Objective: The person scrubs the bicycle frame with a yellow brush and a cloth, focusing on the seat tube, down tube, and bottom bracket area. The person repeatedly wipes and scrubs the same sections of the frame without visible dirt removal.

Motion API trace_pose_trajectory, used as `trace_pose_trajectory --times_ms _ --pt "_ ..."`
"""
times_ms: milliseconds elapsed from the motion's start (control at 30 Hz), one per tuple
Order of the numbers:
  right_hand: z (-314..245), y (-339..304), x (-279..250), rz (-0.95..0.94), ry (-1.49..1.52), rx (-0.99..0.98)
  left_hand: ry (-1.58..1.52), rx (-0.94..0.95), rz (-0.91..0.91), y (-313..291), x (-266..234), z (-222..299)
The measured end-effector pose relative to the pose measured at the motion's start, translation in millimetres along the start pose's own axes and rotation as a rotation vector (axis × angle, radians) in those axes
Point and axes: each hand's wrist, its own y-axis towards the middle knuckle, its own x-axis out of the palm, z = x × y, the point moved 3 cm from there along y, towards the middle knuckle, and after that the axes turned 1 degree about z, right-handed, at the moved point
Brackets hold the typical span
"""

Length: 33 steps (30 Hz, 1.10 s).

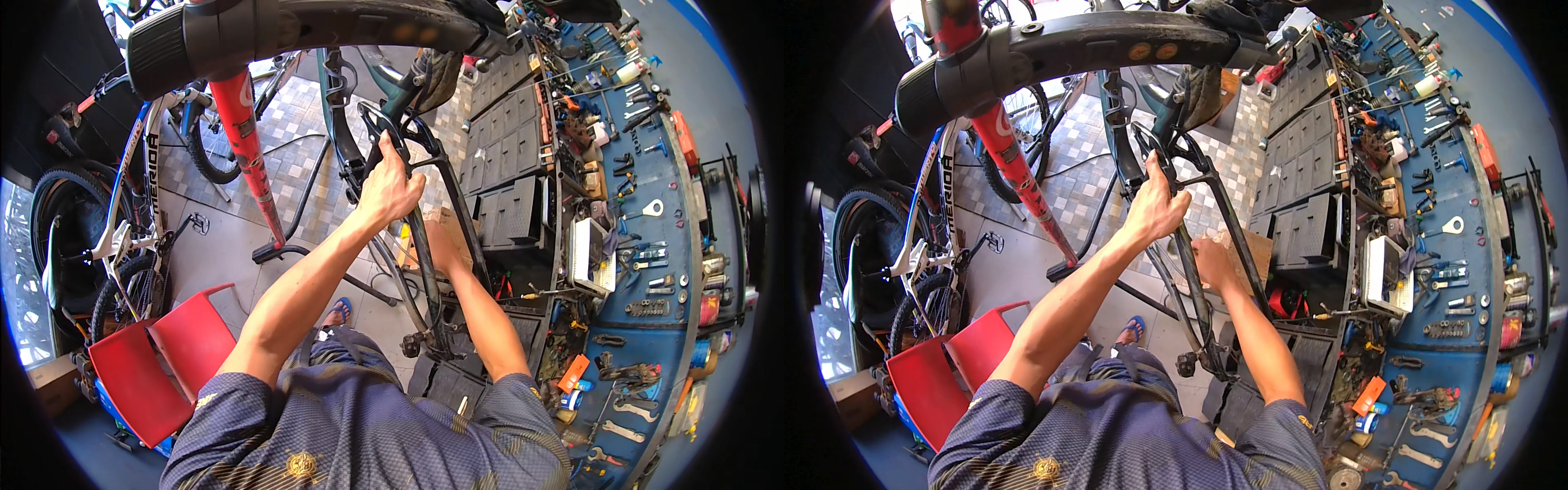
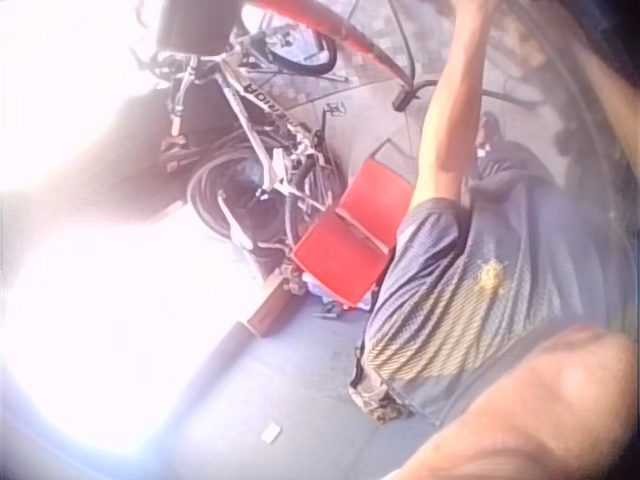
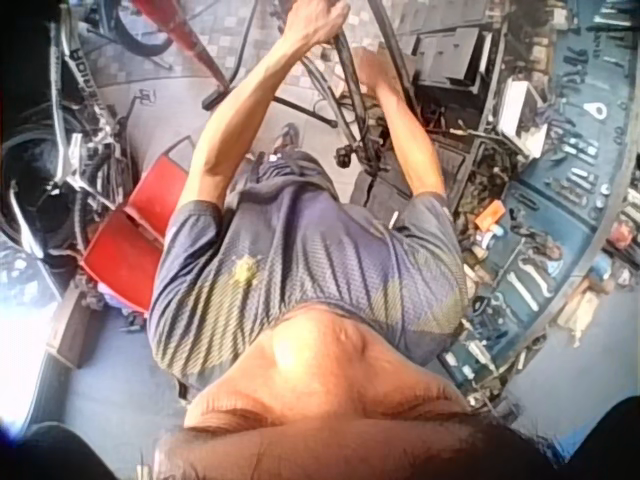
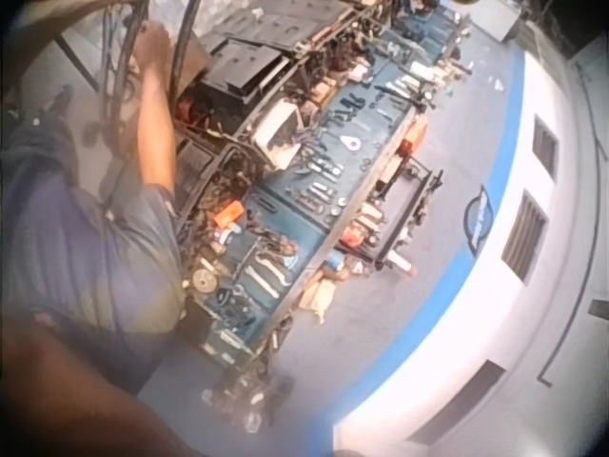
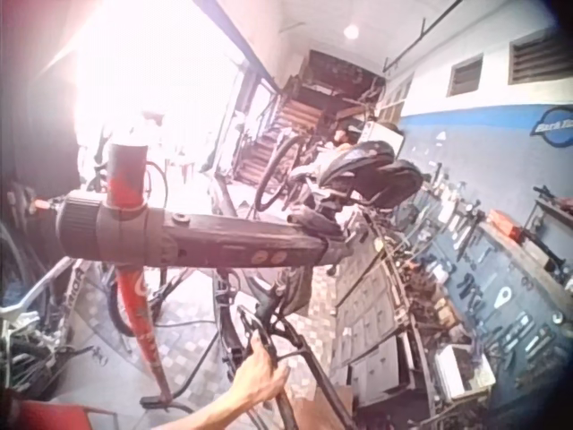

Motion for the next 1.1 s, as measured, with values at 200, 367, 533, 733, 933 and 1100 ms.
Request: trace_pose_trajectory --times_ms 200,367,533,733,933,1100 --pt "-25.9 12.8 17.4 0.037 -0.242 0.172 -0.024 -0.005 -0.013 -2.3 3.8 -1.4" --pt "-19.2 17.1 7.9 -0.02 0.073 0.247 0.004 -0.002 -0.028 0.5 2.3 -3.1" --pt "-11.2 7.0 20.3 -0.017 -0.21 0.211 -0.005 0.0 -0.015 -1.7 3.6 -1.8" --pt "-14.4 9.8 32.7 0.088 -0.143 0.258 -0.031 0.014 0.011 -0.5 3.9 -2.7" --pt "5.2 6.5 13.0 -0.158 0.401 0.327 0.005 0.016 0.015 -0.8 4.0 -4.0" --pt "19.6 -37.0 5.4 0.039 0.29 0.081 0.003 0.012 -0.005 -1.1 1.4 -1.3"
